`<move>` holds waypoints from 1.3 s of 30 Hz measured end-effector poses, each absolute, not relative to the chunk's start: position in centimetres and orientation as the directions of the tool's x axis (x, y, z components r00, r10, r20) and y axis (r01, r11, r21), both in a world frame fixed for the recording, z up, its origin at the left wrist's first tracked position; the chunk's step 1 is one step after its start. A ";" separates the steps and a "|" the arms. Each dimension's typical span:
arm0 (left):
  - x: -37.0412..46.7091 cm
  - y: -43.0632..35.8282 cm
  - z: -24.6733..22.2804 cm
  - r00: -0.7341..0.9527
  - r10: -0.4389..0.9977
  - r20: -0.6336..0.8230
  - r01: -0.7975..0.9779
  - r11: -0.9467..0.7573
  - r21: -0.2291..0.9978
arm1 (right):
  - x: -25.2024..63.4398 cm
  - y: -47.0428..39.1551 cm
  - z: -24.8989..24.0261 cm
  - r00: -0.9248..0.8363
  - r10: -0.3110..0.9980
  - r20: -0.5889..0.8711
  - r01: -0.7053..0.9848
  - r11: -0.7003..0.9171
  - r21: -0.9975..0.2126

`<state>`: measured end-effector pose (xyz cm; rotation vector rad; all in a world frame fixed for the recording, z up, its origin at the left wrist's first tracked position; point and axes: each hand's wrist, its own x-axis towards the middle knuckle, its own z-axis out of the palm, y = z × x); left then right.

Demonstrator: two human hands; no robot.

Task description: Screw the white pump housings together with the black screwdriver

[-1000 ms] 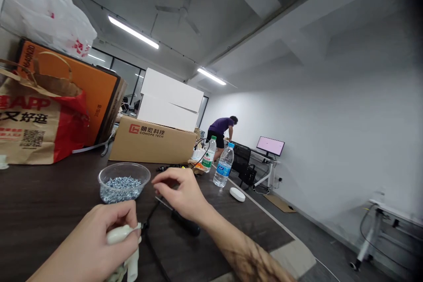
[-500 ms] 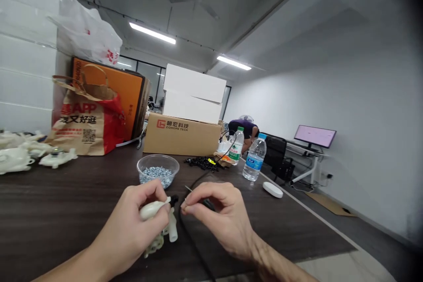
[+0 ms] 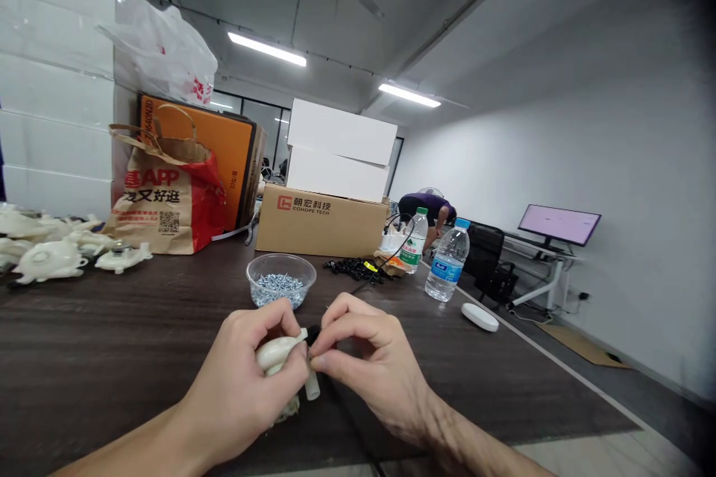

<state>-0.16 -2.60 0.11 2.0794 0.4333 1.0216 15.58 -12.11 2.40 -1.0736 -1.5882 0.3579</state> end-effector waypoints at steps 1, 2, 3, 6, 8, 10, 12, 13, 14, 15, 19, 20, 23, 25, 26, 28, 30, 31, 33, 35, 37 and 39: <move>-0.2 -2.6 0.1 0.624 0.583 0.520 -0.025 -0.651 0.759 | 15.6 -12.1 2.3 0.042 0.778 0.627 0.441 0.549 -0.710; -0.2 -2.6 0.2 0.623 0.583 0.521 -0.022 -0.653 0.757 | 15.6 -12.1 2.3 0.040 0.772 0.635 0.440 0.557 -0.704; -0.2 -2.6 0.2 0.623 0.581 0.523 -0.022 -0.656 0.755 | 15.6 -12.1 2.2 0.040 0.767 0.640 0.441 0.561 -0.700; -0.2 -2.6 0.2 0.626 0.576 0.525 -0.020 -0.662 0.749 | 15.6 -12.1 2.0 0.050 0.764 0.644 0.451 0.558 -0.697; -0.1 -2.6 0.2 0.627 0.574 0.526 -0.020 -0.664 0.748 | 15.6 -12.0 2.0 0.049 0.765 0.642 0.454 0.556 -0.697; -0.1 -2.6 0.2 0.624 0.572 0.532 -0.014 -0.672 0.740 | 15.7 -12.0 2.0 0.050 0.763 0.645 0.456 0.557 -0.694; -0.1 -2.6 0.2 0.622 0.571 0.536 -0.007 -0.680 0.733 | 15.8 -11.9 1.9 0.050 0.762 0.645 0.458 0.557 -0.693; -0.1 -2.6 0.2 0.622 0.571 0.535 -0.004 -0.682 0.731 | 15.8 -11.8 1.9 0.050 0.762 0.645 0.459 0.556 -0.693; -0.1 -2.6 0.1 0.623 0.571 0.535 -0.003 -0.682 0.732 | 15.8 -11.7 1.8 0.050 0.762 0.646 0.461 0.556 -0.692; -0.1 -2.6 0.1 0.625 0.568 0.535 -0.007 -0.682 0.731 | 15.9 -11.7 1.8 0.050 0.761 0.647 0.463 0.556 -0.690; -0.2 -2.3 -0.1 0.632 0.524 0.571 -0.058 -0.703 0.709 | 15.9 -11.6 1.7 0.055 0.758 0.650 0.466 0.556 -0.688; -0.3 -2.3 -0.2 0.631 0.504 0.589 -0.073 -0.718 0.693 | 15.9 -11.6 1.7 0.054 0.760 0.648 0.466 0.555 -0.689; -0.4 -2.2 -0.5 0.621 0.452 0.641 -0.092 -0.770 0.632 | 15.8 -11.7 1.6 0.058 0.770 0.635 0.462 0.544 -0.701; -0.5 -2.2 -0.6 0.609 0.432 0.665 -0.087 -0.797 0.597 | 15.8 -11.8 1.5 0.087 0.792 0.604 0.420 0.521 -0.743; -0.5 -2.3 -0.6 0.605 0.424 0.674 -0.086 -0.807 0.585 | 15.8 -11.8 1.4 0.103 0.808 0.580 0.388 0.504 -0.771; -0.6 -2.4 -0.6 0.598 0.403 0.693 -0.093 -0.823 0.560 | 15.9 -11.9 1.3 0.116 0.836 0.537 0.340 0.474 -0.812; -0.6 -2.4 -0.6 0.585 0.382 0.716 -0.100 -0.842 0.531 | 15.9 -12.0 1.4 0.080 0.844 0.531 0.363 0.472 -0.804; -0.6 -2.4 -0.6 0.580 0.369 0.726 -0.105 -0.850 0.516 | 16.0 -12.0 1.5 0.049 0.839 0.542 0.397 0.482 -0.781; -0.7 -2.4 -0.7 0.572 0.347 0.743 -0.122 -0.860 0.495 | 16.0 -12.0 1.9 -0.014 0.822 0.570 0.475 0.507 -0.719; -0.7 -2.3 -0.8 0.567 0.321 0.758 -0.144 -0.868 0.475 | 16.0 -12.1 2.2 -0.066 0.804 0.590 0.533 0.529 -0.661; -0.8 -2.2 -0.9 0.556 0.296 0.776 -0.163 -0.877 0.452 | 16.0 -12.1 2.4 -0.109 0.793 0.599 0.566 0.545 -0.619; -0.8 -2.1 -1.1 0.544 0.274 0.793 -0.180 -0.885 0.429 | 16.1 -12.2 2.4 -0.137 0.783 0.606 0.587 0.558 -0.587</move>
